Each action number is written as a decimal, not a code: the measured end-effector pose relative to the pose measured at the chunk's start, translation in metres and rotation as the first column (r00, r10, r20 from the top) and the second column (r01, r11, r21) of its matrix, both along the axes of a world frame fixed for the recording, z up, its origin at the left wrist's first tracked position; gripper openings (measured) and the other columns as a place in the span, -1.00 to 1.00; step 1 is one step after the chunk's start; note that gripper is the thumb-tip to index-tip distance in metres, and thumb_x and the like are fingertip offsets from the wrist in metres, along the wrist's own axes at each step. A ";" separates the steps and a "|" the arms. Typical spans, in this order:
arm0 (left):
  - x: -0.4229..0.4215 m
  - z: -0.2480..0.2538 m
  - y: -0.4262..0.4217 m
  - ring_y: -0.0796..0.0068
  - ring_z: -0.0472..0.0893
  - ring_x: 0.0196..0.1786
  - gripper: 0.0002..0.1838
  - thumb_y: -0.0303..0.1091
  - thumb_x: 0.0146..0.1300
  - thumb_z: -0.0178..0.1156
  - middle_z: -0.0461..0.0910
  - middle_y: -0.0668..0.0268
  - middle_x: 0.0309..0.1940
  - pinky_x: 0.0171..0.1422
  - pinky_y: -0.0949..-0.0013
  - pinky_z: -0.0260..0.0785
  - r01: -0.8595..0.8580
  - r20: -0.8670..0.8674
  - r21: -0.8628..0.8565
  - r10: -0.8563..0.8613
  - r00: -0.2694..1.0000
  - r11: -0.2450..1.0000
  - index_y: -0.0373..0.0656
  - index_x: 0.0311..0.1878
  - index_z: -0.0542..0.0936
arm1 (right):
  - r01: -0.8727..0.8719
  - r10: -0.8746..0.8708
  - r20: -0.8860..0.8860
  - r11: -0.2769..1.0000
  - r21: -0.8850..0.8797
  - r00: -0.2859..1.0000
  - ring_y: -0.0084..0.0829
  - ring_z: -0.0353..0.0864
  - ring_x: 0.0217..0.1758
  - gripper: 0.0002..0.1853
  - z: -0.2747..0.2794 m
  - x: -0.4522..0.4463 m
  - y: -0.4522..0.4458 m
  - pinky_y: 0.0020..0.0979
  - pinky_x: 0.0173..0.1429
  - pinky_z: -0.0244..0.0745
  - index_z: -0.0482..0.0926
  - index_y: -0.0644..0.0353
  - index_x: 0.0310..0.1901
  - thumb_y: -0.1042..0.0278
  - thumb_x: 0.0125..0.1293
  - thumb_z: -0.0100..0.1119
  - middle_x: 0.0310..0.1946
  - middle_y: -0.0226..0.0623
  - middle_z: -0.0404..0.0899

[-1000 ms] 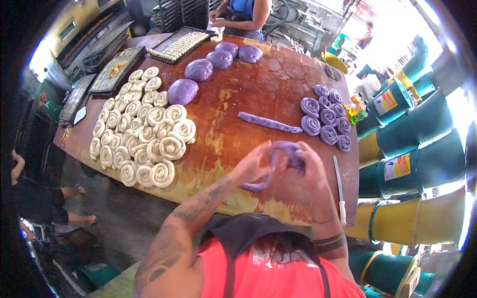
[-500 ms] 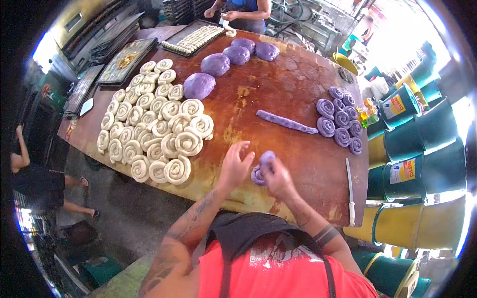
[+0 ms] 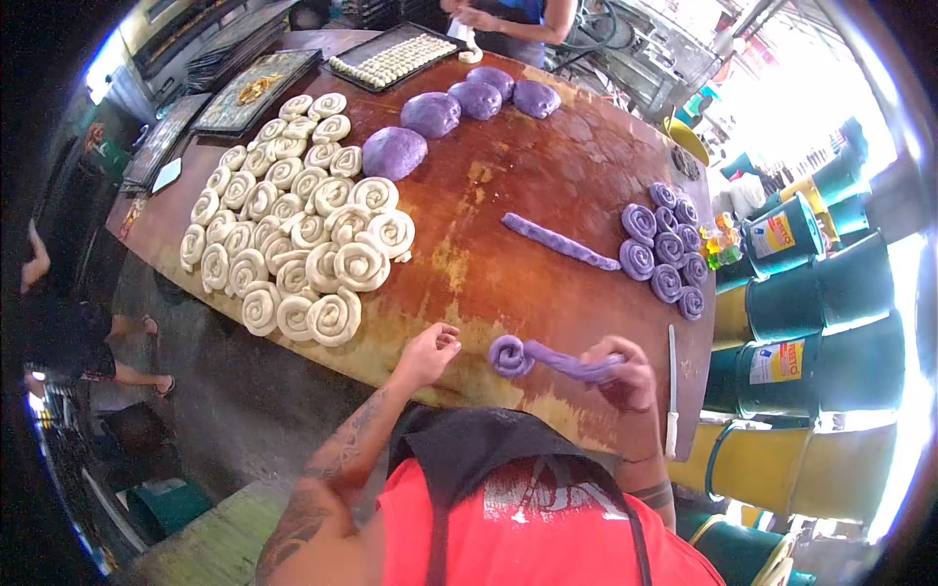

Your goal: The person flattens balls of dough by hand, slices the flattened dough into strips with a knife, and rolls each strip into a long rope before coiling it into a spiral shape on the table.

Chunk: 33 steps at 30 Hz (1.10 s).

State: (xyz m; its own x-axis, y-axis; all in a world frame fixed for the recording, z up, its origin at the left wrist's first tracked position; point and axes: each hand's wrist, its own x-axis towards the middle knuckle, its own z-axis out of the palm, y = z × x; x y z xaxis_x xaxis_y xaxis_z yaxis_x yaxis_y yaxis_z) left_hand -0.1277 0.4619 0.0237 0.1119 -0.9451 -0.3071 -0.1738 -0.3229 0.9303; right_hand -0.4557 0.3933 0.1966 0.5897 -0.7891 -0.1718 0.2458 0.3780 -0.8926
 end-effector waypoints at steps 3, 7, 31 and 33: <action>0.003 0.005 -0.002 0.47 0.69 -0.09 -0.65 -0.29 0.45 0.32 0.73 0.27 -0.11 0.06 0.31 0.57 0.019 -0.012 0.002 -0.019 1.000 1.000 -0.27 0.18 0.62 | 0.264 -0.269 0.199 0.963 0.052 0.942 -0.50 0.59 -0.40 -0.86 -0.006 -0.004 -0.030 -0.41 -0.19 0.52 0.65 0.23 -0.17 0.35 0.41 0.22 -0.32 -0.37 0.68; -0.005 0.030 -0.015 0.40 0.68 0.04 -0.63 -0.27 0.47 0.29 0.72 0.21 0.01 0.16 0.26 0.55 0.107 -0.035 0.040 -0.106 0.994 0.993 -0.22 0.24 0.59 | 0.650 -0.724 -0.239 0.687 -0.325 0.647 -0.43 0.55 -0.30 -0.85 -0.036 0.053 -0.050 -0.36 -0.12 0.51 0.66 0.23 -0.21 0.35 0.43 0.16 -0.37 -0.34 0.61; -0.126 0.027 -0.102 0.46 0.61 -0.10 -0.69 -0.46 0.32 0.37 0.58 0.39 -0.13 -0.04 0.28 0.53 0.114 -0.608 0.266 0.075 0.791 0.957 -0.04 0.04 0.48 | 0.383 -0.402 0.027 0.889 0.249 0.915 -0.33 0.57 0.33 -0.35 -0.119 -0.011 -0.007 -0.25 0.39 0.58 0.35 0.12 0.46 0.59 0.35 0.29 0.33 -0.28 0.49; -0.142 0.038 -0.130 0.40 0.65 -0.02 -0.68 -0.38 0.39 0.35 0.63 0.27 -0.05 0.04 0.24 0.56 0.087 -0.681 0.239 0.103 0.725 0.967 -0.03 0.12 0.48 | 0.400 -0.414 0.059 0.901 0.170 0.908 -0.29 0.54 0.37 -0.32 -0.120 -0.026 -0.038 -0.22 0.46 0.53 0.37 0.13 0.44 0.58 0.28 0.33 0.32 -0.28 0.49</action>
